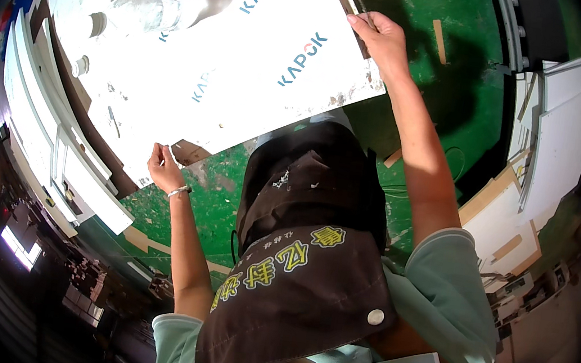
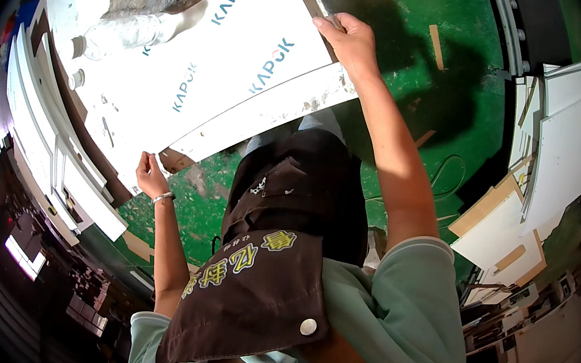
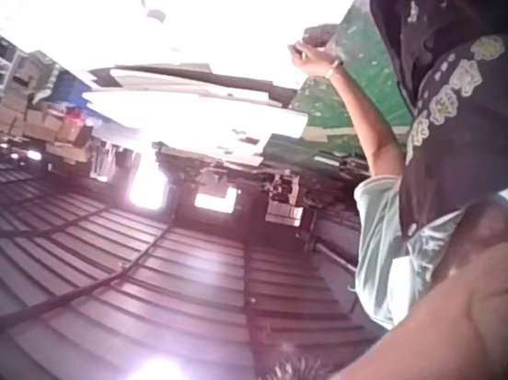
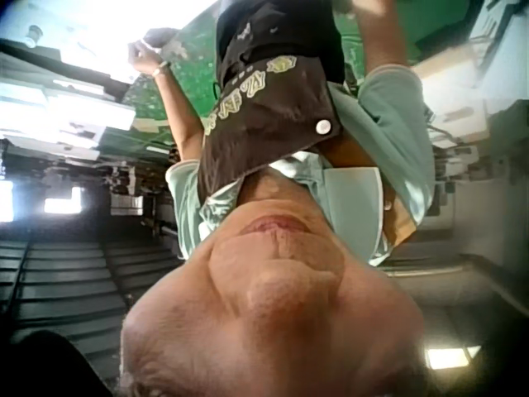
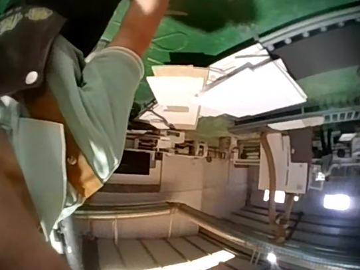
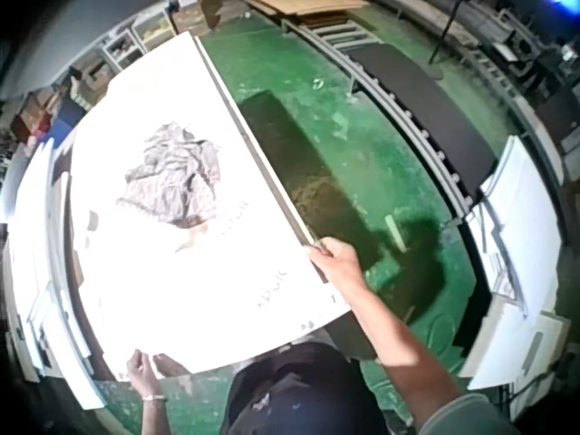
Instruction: The person trims the edges of large white panels using a utility knife on a green workbench. They repeatedly align the panels, score the edges, and peel away excess material, then stack the trimmed pieces.
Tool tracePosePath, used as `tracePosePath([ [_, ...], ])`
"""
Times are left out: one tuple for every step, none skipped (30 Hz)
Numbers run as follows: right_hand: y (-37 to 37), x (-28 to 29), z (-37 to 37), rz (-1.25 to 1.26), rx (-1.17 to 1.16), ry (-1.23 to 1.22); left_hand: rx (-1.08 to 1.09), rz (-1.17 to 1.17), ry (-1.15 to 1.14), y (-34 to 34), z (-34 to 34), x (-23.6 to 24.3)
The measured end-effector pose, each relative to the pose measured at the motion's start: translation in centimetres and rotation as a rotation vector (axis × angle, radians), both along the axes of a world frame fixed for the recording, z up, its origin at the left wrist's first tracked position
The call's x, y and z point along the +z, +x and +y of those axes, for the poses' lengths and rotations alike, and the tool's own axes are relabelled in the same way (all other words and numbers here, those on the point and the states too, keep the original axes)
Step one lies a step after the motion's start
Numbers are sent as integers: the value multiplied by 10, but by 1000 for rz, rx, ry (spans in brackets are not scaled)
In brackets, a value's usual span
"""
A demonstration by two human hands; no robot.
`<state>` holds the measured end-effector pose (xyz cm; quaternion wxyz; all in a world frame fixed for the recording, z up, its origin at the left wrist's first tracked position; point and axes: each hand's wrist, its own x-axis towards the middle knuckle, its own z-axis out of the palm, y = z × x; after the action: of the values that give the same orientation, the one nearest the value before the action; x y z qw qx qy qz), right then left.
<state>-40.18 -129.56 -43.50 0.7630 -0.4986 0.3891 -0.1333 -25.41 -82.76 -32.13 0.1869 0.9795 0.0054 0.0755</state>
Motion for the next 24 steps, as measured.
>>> tracePosePath([
  [-4,2,-1,-18,-6,25,-1,3,21,-3,-2,2],
  [-8,1,-1,-17,6,24,1,15,20,-5,-1,4],
  [-12,0,0,-16,17,22,2,26,18,-6,0,6],
  [-13,4,1,-15,32,21,6,37,15,-7,3,8],
  [-15,9,4,-5,29,7,16,-19,-66,-7,11,3],
  [-18,15,9,5,26,-8,44,2,-143,-7,20,2],
  [-17,22,16,16,22,-15,70,24,-212,-3,29,5],
  [-15,26,22,39,12,13,97,45,-281,2,40,7],
  [-13,29,29,62,4,42,105,93,-364,10,61,4],
  [-9,35,39,74,-10,60,158,171,-447,21,70,7],
  [-3,43,53,107,-17,68,219,246,-529,31,83,13],
  [-3,43,68,152,4,63,281,321,-611,42,96,17],
  [-6,43,87,119,-43,50,295,389,-695,52,105,22],
  [-5,53,100,75,-92,58,314,450,-778,60,116,27],
  [5,65,114,93,-198,101,260,488,-823,73,128,38],
  [6,66,132,74,-202,72,211,549,-874,83,143,45],
  [11,61,148,-11,-193,106,240,567,-901,93,155,53],
  [20,57,167,-97,-187,141,234,606,-921,105,171,63],
  [30,58,187,-79,-217,155,229,645,-942,114,191,72],
  [42,61,210,-62,-251,169,222,684,-962,125,213,77],
  [52,61,233,-46,-286,183,167,743,-999,137,236,74],
  [59,64,250,-21,-310,175,120,792,-1038,146,262,72],
  [65,66,267,5,-332,167,74,865,-1023,159,282,70],
  [71,68,291,43,-333,141,14,925,-1003,175,309,76],
])
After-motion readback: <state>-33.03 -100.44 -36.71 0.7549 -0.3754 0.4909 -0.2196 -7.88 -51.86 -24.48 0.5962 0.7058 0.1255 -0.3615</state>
